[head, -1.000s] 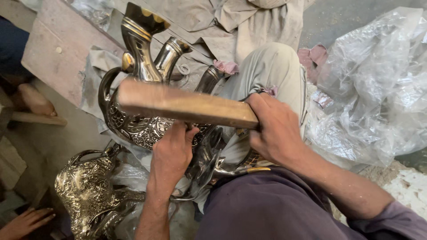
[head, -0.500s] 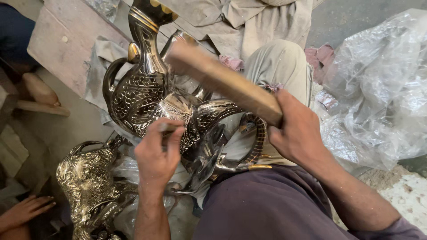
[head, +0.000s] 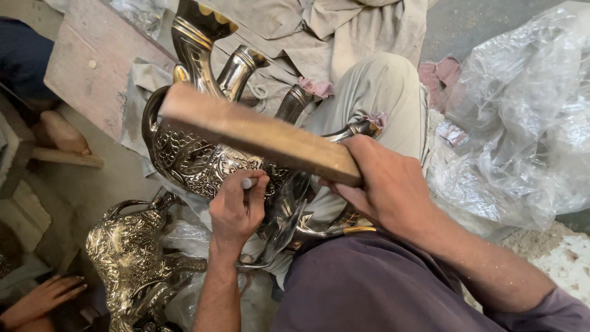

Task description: The person uses a wooden mallet and a metal chisel to engrave intricate patterns onto a silver-colored metal elephant statue. The person repeatedly strikes the chisel to create detailed designs on the statue's surface.

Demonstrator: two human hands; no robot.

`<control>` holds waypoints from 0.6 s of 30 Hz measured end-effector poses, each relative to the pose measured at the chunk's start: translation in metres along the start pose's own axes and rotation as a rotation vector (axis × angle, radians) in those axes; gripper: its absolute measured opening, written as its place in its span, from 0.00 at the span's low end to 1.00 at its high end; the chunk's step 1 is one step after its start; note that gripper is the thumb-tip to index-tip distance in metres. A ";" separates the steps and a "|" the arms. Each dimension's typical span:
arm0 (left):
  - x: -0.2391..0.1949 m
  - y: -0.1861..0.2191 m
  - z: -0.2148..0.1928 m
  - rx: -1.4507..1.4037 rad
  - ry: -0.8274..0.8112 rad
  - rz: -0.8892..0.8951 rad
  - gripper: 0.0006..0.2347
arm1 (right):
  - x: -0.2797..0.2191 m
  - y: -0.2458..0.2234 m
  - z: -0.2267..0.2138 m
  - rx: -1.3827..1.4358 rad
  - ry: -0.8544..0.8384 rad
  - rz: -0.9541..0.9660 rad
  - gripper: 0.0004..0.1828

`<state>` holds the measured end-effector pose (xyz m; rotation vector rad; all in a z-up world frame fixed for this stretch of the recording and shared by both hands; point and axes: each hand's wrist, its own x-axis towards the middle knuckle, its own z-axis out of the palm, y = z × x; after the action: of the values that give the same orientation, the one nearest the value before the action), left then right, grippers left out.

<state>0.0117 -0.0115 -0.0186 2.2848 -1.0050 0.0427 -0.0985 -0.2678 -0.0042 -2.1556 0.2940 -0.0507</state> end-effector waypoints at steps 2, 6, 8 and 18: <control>-0.006 -0.006 0.004 0.064 0.019 0.051 0.12 | 0.000 -0.002 0.000 -0.002 0.040 -0.123 0.25; -0.024 -0.022 0.007 0.186 0.013 0.053 0.12 | -0.002 -0.009 0.001 0.126 0.054 -0.178 0.25; -0.032 -0.031 0.009 0.206 0.002 0.064 0.13 | -0.002 -0.013 0.000 0.170 0.039 -0.180 0.25; -0.043 -0.047 0.013 0.159 0.022 0.085 0.11 | -0.003 -0.014 -0.012 -0.222 -0.025 -0.213 0.17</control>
<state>0.0103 0.0334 -0.0656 2.3771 -1.1227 0.1889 -0.1004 -0.2690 0.0146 -2.3995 0.0559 -0.1173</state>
